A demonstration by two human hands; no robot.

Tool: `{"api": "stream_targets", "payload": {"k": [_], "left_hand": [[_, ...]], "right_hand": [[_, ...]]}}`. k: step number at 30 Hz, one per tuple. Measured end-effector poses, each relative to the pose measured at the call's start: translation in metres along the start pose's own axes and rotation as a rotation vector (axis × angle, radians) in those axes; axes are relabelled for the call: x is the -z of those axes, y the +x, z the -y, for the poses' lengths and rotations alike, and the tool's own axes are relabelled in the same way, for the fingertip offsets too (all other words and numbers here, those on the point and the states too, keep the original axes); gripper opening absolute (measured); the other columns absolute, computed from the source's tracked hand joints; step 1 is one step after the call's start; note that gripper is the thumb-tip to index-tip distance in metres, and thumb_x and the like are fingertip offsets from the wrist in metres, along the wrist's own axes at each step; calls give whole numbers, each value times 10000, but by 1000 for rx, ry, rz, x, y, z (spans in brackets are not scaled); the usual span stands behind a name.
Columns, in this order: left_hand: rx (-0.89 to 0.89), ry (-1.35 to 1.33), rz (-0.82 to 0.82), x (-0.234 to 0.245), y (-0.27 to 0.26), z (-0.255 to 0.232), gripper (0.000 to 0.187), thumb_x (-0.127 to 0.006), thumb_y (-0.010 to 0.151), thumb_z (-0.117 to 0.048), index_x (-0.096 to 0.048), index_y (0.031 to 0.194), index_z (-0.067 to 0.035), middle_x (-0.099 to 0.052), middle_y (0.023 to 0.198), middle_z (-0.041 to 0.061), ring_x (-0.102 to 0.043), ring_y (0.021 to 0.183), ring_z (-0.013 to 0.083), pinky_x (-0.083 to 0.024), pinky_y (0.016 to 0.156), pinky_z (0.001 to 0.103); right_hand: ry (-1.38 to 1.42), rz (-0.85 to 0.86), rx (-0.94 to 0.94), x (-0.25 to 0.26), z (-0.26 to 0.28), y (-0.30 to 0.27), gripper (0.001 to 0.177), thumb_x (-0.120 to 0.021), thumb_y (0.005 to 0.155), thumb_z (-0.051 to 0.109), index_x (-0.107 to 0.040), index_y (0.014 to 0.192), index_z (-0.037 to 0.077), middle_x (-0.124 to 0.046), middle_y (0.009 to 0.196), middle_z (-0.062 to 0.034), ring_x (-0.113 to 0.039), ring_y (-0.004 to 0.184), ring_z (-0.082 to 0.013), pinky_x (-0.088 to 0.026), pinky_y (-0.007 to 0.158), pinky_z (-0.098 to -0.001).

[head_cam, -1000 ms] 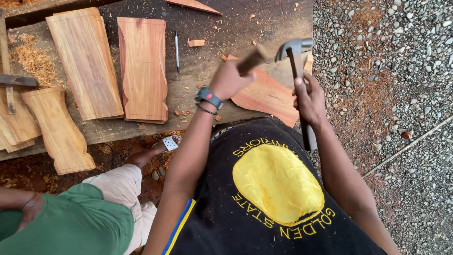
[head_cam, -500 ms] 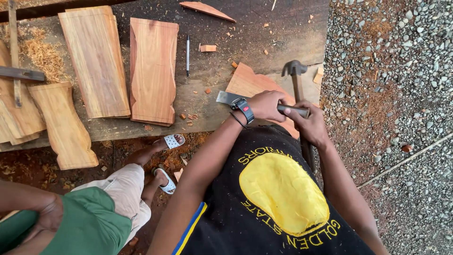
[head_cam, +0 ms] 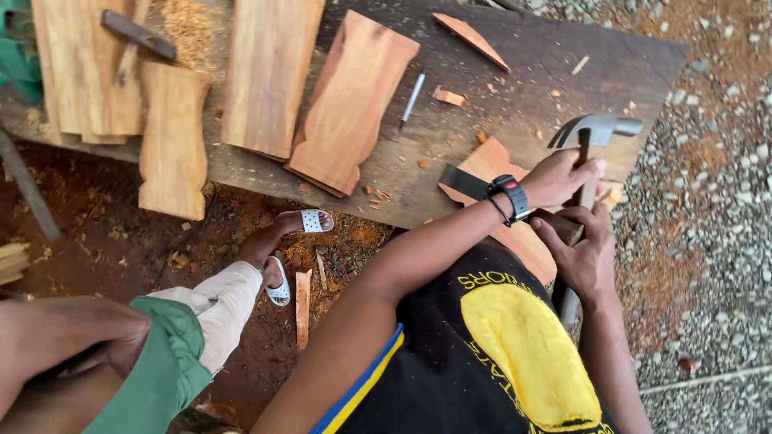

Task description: Carve and shape wooden boards using hand tools like a knife and hammer

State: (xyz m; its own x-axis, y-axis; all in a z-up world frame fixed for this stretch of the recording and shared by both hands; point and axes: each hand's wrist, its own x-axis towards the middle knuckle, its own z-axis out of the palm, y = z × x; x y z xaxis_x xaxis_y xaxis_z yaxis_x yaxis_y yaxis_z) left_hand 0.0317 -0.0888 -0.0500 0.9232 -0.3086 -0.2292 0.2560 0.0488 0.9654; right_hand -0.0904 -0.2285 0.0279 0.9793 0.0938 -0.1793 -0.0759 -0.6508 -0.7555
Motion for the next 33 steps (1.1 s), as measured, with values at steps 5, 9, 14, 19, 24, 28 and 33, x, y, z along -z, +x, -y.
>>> {"api": "stream_targets", "payload": {"k": [5,9,14,19,24,28,33], "left_hand": [[-227,2,-260,52,51,-14,883,-331,1097,-885,-722,1134,-94,-938,859,31,-475,430,37,-375,330,244],[-336,-137,-416,148,46,-73,656,-383,1209,-731,-643,1248,-130,-890,894,104,-925,523,212,-607,296,227],[-73,78,-916,311,18,-71,844,-315,1114,-828,-644,1615,-232,-889,1077,142,-797,689,341,-415,552,510],[-130,450,-1113,487,-68,-25,749,-403,1119,-830,-805,1379,-254,-861,1062,79,-807,927,316,-532,792,478],[133,558,-1182,605,-153,22,457,-509,1171,-590,-771,1229,-220,-738,943,-39,-657,690,133,-490,522,331],[-200,818,-1252,683,-192,79,280,-697,1058,-407,-824,1081,-158,-870,923,118,-761,823,348,-546,742,530],[-52,774,-1264,700,-226,97,257,-867,1037,-110,-919,1283,-62,-979,1171,118,-891,1053,283,-695,970,465]], "right_hand": [[-298,-31,427,4,56,6,429,-1064,1065,299,-888,1264,-37,-532,1623,-326,-653,1460,-515,-645,1216,-639],[-344,-90,515,0,64,-3,458,-1130,1008,273,-905,1296,-5,-582,1768,-324,-615,1594,-548,-664,1279,-677],[-285,-6,193,-3,47,-32,472,-967,1212,242,-814,1468,-123,-908,1289,-311,-894,997,-390,-763,854,-502],[-48,-128,-288,-4,64,-63,355,-912,1348,191,-771,1524,-83,-877,1140,-221,-877,982,-304,-695,838,-417],[458,-379,-360,-12,28,-91,168,-807,1460,94,-735,1441,-56,-815,1109,-213,-827,837,-258,-805,873,-373],[827,-449,-544,-13,10,-107,115,-800,1331,228,-745,1269,149,-853,1214,-237,-902,1001,-299,-819,945,-381],[1161,-227,-649,-20,26,-106,233,-663,1140,301,-555,945,369,-525,963,-95,-386,630,-150,-302,602,-271]]}}
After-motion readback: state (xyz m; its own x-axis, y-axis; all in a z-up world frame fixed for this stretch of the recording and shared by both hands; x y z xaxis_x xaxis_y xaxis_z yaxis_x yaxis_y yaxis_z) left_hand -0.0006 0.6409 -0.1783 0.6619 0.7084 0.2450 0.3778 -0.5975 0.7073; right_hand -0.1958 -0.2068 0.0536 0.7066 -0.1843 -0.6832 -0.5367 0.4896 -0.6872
